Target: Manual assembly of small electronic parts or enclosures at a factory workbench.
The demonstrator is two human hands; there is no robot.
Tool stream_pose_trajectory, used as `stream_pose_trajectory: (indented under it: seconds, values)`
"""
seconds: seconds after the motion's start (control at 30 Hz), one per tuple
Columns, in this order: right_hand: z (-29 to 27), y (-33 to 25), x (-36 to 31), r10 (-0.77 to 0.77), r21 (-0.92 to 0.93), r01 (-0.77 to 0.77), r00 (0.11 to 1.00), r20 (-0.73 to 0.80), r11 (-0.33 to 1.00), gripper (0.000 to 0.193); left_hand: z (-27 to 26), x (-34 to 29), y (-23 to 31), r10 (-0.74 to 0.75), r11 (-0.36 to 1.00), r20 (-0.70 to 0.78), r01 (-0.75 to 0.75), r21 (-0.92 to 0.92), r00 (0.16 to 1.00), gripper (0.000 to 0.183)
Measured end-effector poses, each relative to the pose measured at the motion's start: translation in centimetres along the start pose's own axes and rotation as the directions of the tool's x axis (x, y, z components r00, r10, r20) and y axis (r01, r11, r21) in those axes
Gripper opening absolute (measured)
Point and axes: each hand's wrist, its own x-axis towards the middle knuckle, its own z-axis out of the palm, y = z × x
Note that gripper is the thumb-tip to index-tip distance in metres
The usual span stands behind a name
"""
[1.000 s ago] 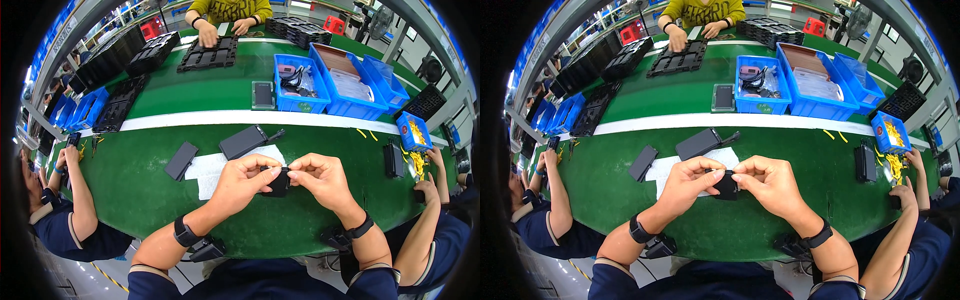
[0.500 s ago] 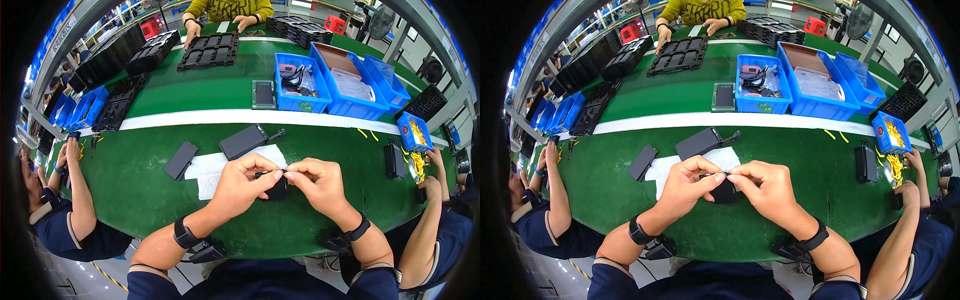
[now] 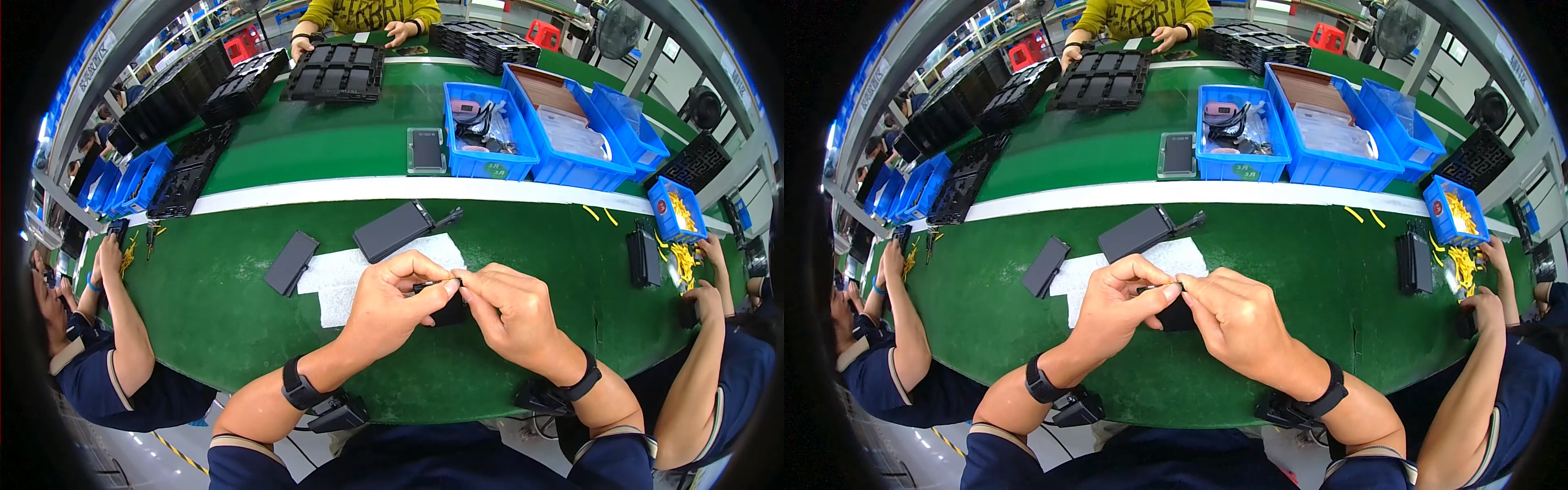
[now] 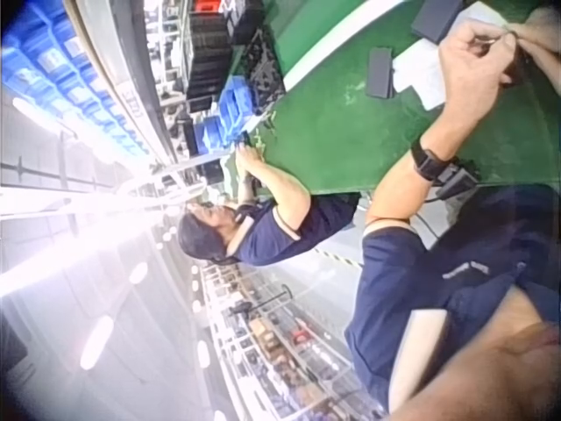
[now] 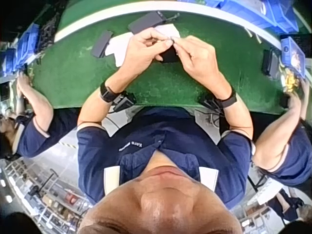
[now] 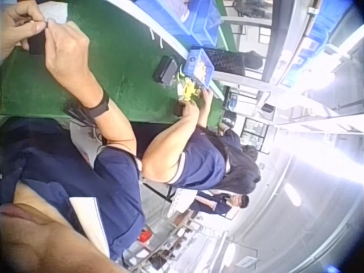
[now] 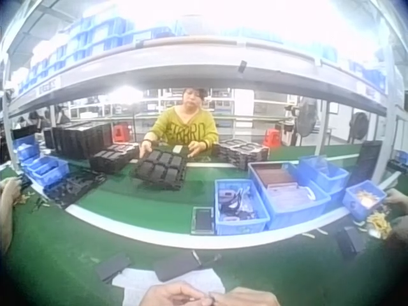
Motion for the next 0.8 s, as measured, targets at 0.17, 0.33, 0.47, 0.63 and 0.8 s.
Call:
stream_pose_trajectory:
  seconds: [0.17,0.33,0.47,0.63,0.8]
  values:
    - [0.6,-0.4,-0.3,-0.096,-0.152,0.092,0.995,-0.018,0.984,0.028,-0.1,0.2,0.2,-0.019,1.000,-0.005,0.019,0.006,1.000,0.008]
    - [0.4,-0.1,0.1,0.010,-0.028,-0.010,1.000,0.008,1.000,0.027,-0.2,0.4,-0.1,-0.010,1.000,-0.063,0.008,-0.031,0.998,0.009]
    - [0.2,0.1,0.0,0.393,0.295,-0.414,0.910,0.130,0.861,0.026,-1.1,0.6,0.4,-0.012,0.990,-0.111,-0.004,-0.141,0.994,0.010]
    - [0.4,-0.7,0.1,0.489,0.202,-0.531,0.844,0.222,0.823,0.012,-0.9,0.8,-0.2,0.040,0.934,-0.148,-0.090,-0.347,0.988,0.014]
    - [0.7,-1.1,0.8,0.448,0.213,-0.500,0.858,0.251,0.839,0.013,-0.7,0.8,-0.4,0.008,0.864,-0.066,-0.040,-0.501,0.998,0.024]
